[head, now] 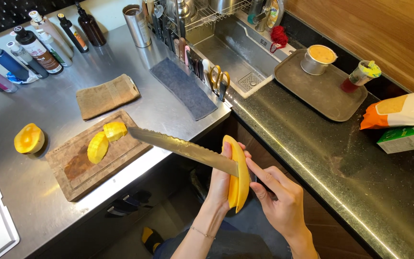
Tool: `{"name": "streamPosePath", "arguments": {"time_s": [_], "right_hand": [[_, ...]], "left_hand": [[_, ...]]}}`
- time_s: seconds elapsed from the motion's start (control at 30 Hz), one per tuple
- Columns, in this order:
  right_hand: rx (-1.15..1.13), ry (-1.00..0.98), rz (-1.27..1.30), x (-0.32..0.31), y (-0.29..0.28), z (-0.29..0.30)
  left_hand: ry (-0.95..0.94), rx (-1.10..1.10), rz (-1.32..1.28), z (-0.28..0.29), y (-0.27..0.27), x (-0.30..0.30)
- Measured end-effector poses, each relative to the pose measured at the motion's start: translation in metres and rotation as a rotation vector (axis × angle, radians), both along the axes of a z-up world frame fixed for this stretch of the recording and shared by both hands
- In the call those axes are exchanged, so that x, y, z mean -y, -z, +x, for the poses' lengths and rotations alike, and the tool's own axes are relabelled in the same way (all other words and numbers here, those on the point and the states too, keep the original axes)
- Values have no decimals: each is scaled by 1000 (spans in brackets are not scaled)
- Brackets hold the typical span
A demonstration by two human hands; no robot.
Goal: Peel and slice mangoes using a serrated kitchen knife on a wooden cutting board.
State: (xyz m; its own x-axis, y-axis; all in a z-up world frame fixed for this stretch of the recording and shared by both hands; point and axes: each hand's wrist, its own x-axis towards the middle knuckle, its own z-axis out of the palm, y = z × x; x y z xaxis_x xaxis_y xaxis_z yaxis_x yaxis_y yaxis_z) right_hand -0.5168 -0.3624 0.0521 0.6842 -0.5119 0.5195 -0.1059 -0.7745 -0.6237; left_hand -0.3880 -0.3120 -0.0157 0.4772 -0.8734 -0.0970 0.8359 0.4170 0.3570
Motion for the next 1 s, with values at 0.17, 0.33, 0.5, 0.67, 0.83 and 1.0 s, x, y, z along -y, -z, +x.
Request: {"name": "streamPosePath", "arguments": {"time_s": [0.17,0.33,0.5,0.67,0.83,1.0], "right_hand": [[0,-30,14,6,0,0],[13,-84,61,11,1,-2],[3,-69,66,13,1,1],[-1,-67,80,17,3,2],[-19,-90,112,21,4,3],[-46,-91,145,26,6,6]], "left_hand": [[29,87,-14,-1,3,-3],[68,257,23,2,-9,-8],[62,279,115,6,20,-4],[145,273,113,9,10,-11],[158,405,161,14,21,-11],[202,425,187,17,13,-15]]}}
